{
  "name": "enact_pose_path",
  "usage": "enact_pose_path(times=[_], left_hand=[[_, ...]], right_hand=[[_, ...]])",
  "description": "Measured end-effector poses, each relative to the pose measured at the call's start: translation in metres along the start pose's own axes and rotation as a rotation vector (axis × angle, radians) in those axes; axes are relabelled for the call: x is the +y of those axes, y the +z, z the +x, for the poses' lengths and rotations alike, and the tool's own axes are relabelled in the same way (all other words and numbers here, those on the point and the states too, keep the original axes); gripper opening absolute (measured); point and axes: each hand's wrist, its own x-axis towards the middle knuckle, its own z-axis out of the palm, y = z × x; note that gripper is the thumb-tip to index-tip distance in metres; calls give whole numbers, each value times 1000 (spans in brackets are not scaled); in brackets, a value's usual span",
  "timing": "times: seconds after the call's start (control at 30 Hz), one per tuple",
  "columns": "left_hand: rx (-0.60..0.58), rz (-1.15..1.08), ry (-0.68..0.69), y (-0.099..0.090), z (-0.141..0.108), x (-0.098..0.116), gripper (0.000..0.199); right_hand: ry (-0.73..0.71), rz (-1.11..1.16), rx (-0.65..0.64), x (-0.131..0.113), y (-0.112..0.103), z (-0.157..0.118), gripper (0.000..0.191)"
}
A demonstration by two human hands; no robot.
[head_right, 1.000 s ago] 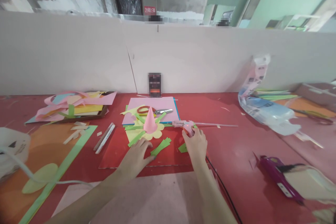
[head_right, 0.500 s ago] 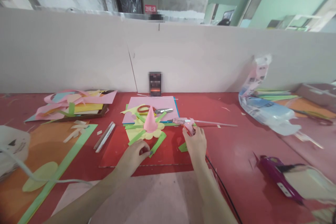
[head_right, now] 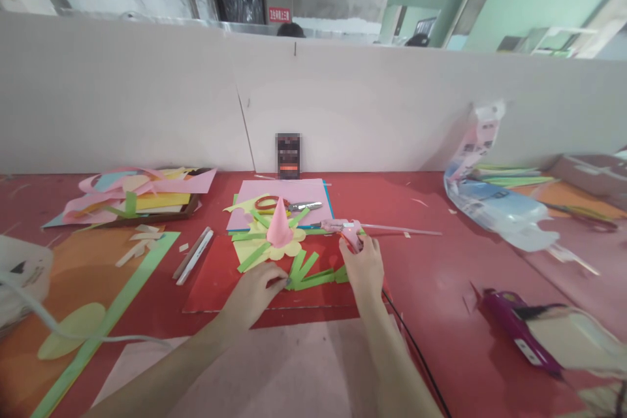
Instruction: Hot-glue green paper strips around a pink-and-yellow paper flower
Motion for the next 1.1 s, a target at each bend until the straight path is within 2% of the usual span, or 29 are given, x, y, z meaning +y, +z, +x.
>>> enact_pose_path(times=[0.2,0.33,0.5,0.6,0.77,0.97,1.1], left_hand=[[37,106,-2,-2,-2,-2,15],[15,162,0,-6,-1,1,18],[47,72,47,-11,-5,6,15],[63,4,5,-13,-6,11,14],[-28,-84,-131,-14,-12,18,19],[-35,-185,-94,-14,-22,12,12],[-127,-176,-52,-22,-17,0,29]], right_hand=[[-7,5,9,0,0,0,45],[-6,5,1,0,1,-1,46],[4,12,-11,-1,0,-2,46],[8,9,-17,-2,0,-1,47],[-14,-15,-28,1,1,-1,47],[-5,-25,-35,-1,0,-2,49],[15,-34,-40,-7,-4,-5,48]])
